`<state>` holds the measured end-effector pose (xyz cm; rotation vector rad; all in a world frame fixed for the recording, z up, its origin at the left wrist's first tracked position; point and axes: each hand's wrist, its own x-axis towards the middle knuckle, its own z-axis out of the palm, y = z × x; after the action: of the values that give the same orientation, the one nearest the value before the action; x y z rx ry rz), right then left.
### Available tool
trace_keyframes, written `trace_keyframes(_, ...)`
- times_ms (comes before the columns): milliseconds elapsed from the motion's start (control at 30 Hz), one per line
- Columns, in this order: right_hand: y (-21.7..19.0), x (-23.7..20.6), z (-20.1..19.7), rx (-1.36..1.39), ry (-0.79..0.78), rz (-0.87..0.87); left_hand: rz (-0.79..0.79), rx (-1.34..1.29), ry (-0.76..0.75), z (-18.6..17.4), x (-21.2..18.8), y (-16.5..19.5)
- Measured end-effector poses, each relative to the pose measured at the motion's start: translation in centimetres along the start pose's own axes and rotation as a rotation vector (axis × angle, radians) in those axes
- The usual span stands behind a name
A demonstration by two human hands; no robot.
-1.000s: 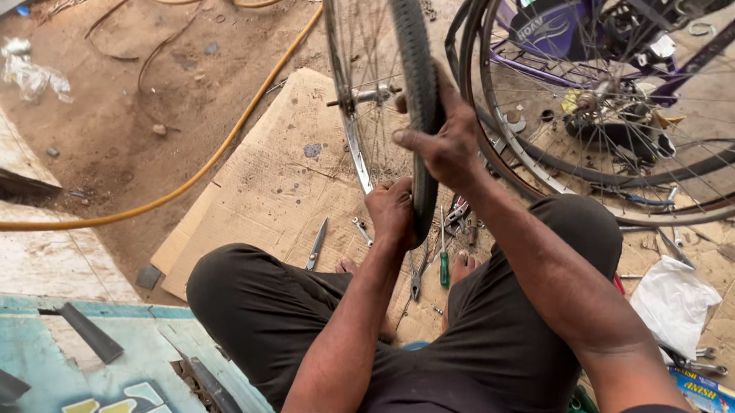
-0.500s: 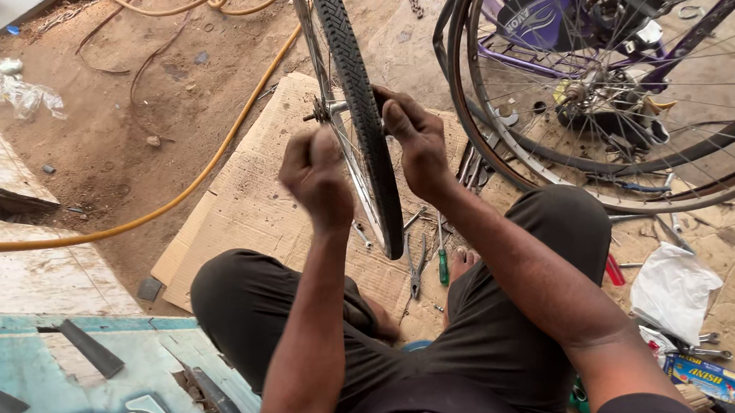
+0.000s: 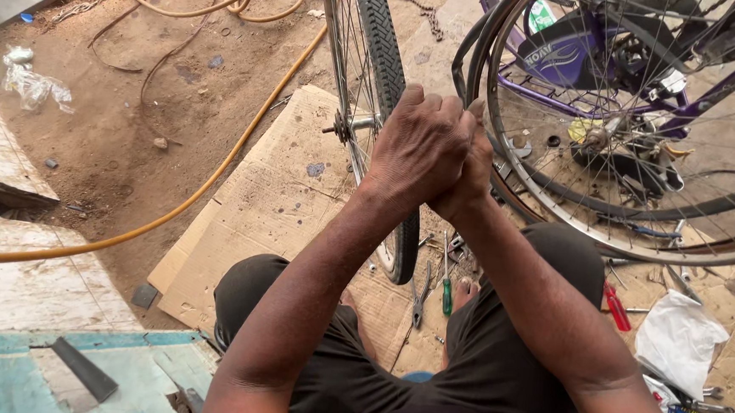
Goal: The person removes an old tire and inner tube from a bicycle wheel rim, then installs a new inner tube and tire onto the rim. They use a tire lever to pry the tire bead over the rim edge and secure it in place.
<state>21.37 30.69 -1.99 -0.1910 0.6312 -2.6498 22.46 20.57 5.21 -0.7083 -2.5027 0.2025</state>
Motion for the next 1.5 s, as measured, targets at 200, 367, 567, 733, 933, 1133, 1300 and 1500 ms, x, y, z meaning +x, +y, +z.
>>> trace_keyframes(200, -0.2, 3.4, -1.1, 0.161, -0.254, -0.125, -0.023, 0.030, -0.158, 0.1, 2.8, -0.3)
trace_keyframes(367, -0.1, 4.8, -0.5, 0.146, 0.192, 0.019, -0.049, -0.304, 0.258, 1.3, 2.3, -1.9)
trace_keyframes(567, -2.0, 3.9, 0.8, 0.050, 0.120, 0.035, -0.443, -0.166, 0.693, 0.5, 0.1, -4.7)
trace_keyframes(733, -1.6, 4.0, 0.2, -0.055, 0.148, 0.044, -0.896, -0.801, 0.110, -2.2, -1.2, -7.6)
trace_keyframes(933, 1.0, 8.5, -7.9, -0.763, 0.318, 0.373, -0.723, -0.850, 0.183, -1.2, -3.6, -9.8)
trace_keyframes(1133, 7.9, 10.2, -21.8, -1.183, 0.616, 0.438, -0.488, -1.184, 0.297, -0.7, -7.9, -14.4)
trace_keyframes(1300, 12.4, 11.2, -28.6, -1.353, 0.673, 0.462, -0.534, -0.783, 0.081, -1.6, -8.9, -19.7)
trace_keyframes(1500, 13.3, 16.3, -30.6, -1.809, 0.517, 0.311, -0.558, -0.273, 0.331, 2.3, -8.7, -21.0)
